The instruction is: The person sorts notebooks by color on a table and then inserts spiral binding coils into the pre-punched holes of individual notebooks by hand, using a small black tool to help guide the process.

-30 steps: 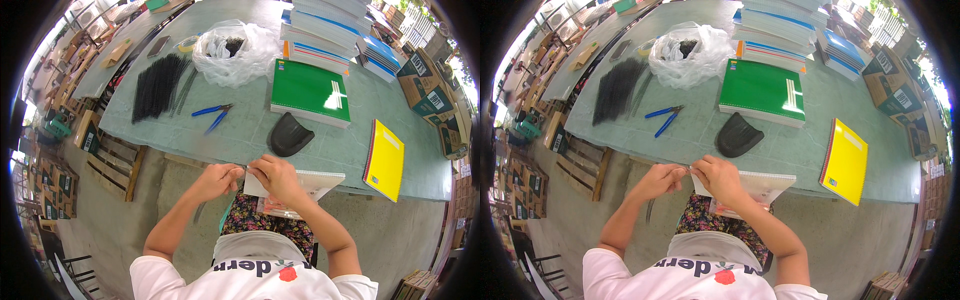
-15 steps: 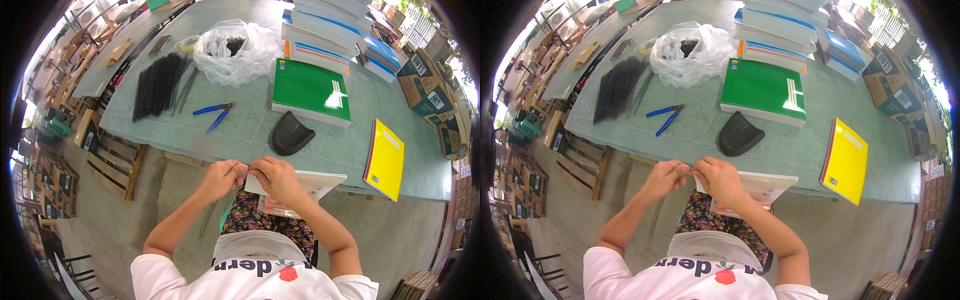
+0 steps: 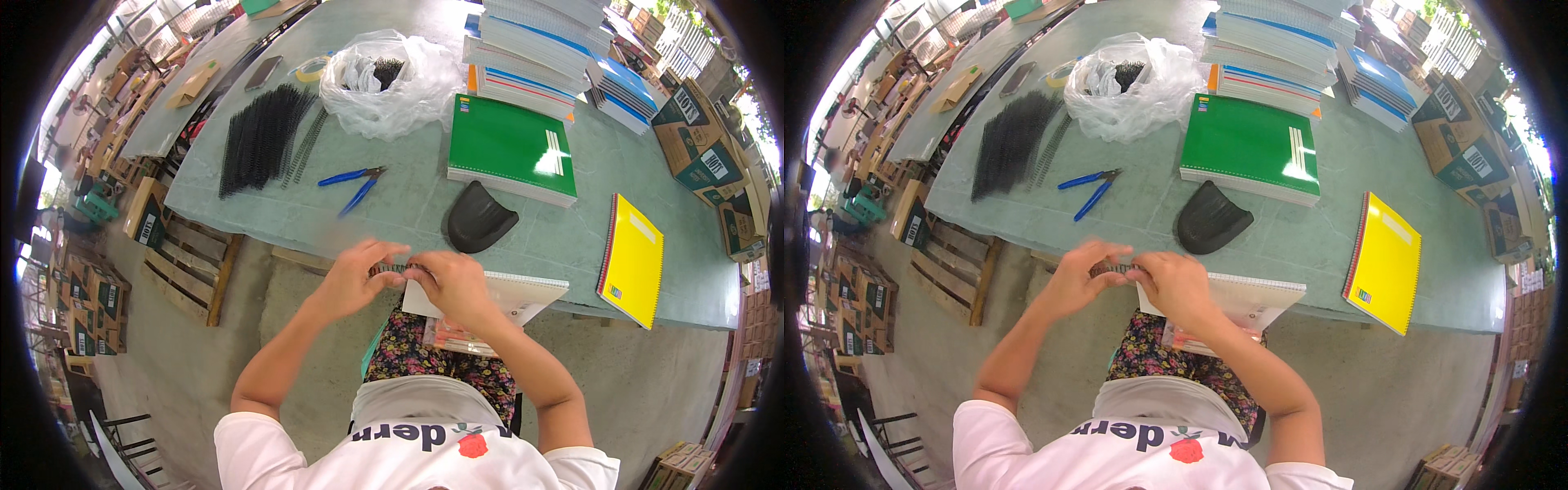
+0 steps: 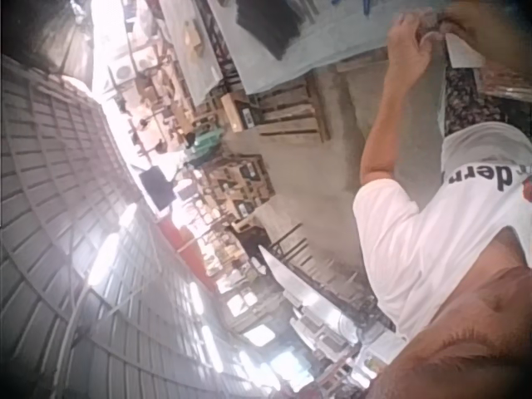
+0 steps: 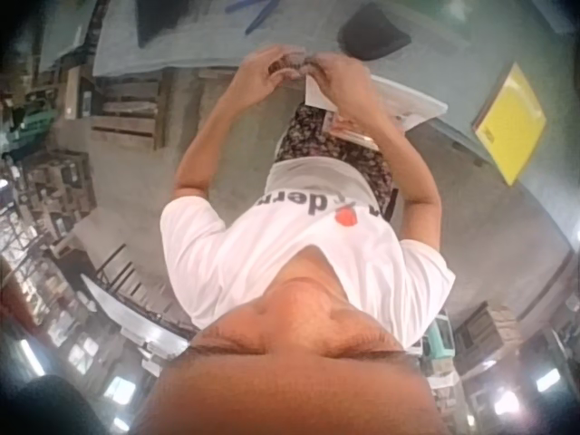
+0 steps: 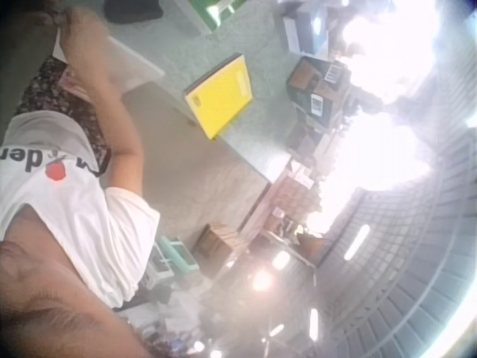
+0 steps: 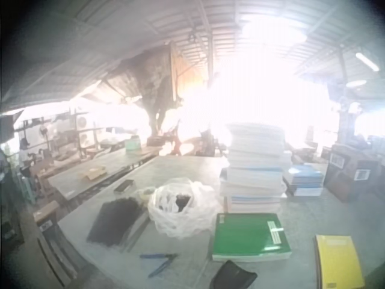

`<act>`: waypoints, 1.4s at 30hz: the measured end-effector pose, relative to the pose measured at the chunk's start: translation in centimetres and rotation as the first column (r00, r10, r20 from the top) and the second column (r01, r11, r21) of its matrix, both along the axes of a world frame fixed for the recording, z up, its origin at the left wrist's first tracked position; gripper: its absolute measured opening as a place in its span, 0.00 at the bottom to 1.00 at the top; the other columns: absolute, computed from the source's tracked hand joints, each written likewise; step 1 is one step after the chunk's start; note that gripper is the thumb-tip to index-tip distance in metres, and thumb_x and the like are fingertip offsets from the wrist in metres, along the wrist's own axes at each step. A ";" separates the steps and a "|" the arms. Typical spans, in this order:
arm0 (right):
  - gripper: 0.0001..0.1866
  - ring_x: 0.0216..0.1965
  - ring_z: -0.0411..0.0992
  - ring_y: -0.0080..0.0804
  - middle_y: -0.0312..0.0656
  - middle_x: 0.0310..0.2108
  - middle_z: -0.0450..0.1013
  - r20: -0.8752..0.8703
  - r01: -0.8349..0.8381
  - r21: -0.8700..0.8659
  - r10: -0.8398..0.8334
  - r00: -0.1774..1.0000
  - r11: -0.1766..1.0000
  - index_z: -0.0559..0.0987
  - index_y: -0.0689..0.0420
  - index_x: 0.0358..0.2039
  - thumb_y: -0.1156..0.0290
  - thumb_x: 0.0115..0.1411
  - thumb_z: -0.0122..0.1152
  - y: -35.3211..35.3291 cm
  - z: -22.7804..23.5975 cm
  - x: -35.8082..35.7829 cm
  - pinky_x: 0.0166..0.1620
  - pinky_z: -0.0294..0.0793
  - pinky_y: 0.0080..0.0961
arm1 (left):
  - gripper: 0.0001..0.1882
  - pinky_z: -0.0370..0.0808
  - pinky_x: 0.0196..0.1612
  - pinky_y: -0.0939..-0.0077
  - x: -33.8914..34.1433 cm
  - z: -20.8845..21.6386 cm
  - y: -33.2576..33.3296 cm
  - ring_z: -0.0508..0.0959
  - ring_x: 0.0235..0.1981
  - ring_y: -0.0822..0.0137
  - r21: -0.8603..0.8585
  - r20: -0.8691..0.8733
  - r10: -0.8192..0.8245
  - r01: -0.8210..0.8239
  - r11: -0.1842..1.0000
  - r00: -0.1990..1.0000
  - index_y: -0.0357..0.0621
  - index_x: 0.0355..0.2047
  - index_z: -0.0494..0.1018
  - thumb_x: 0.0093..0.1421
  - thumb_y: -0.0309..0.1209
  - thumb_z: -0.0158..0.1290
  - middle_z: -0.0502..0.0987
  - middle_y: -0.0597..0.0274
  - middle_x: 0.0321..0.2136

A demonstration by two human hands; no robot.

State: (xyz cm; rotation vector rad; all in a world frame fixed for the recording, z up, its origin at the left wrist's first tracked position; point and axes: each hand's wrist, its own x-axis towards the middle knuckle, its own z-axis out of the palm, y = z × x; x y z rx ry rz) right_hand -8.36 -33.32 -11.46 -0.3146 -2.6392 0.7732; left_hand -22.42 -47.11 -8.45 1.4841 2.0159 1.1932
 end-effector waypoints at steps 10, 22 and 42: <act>0.05 0.30 0.71 0.44 0.43 0.26 0.71 -0.235 -0.054 -0.174 0.011 0.972 0.983 0.73 0.58 0.30 0.75 0.52 0.58 -0.4 0.1 -0.1 0.32 0.69 0.37 | 0.16 0.70 0.35 0.73 -2.5 0.5 9.4 0.73 0.30 0.66 0.078 0.114 -0.017 0.008 0.997 0.993 0.39 0.39 0.70 0.52 0.33 0.57 0.74 0.54 0.30; 0.09 0.38 0.70 0.46 0.47 0.32 0.72 -0.141 0.068 -0.082 -0.079 0.987 0.994 0.73 0.58 0.37 0.76 0.53 0.53 1.1 0.0 0.7 0.41 0.69 0.38 | 0.23 0.71 0.44 0.69 -0.9 9.5 6.0 0.73 0.38 0.64 0.414 0.177 0.256 -0.308 0.856 0.950 0.40 0.42 0.65 0.46 0.31 0.59 0.69 0.55 0.37; 0.07 0.20 0.70 0.35 0.35 0.16 0.71 -0.087 0.327 0.071 -0.321 0.943 0.942 0.76 0.51 0.19 0.64 0.45 0.63 3.6 -1.4 8.0 0.25 0.61 0.31 | 0.22 0.73 0.32 0.70 2.6 -3.1 -0.4 0.75 0.28 0.62 0.063 -0.479 0.071 -0.046 0.997 0.875 0.55 0.45 0.75 0.48 0.22 0.53 0.78 0.62 0.29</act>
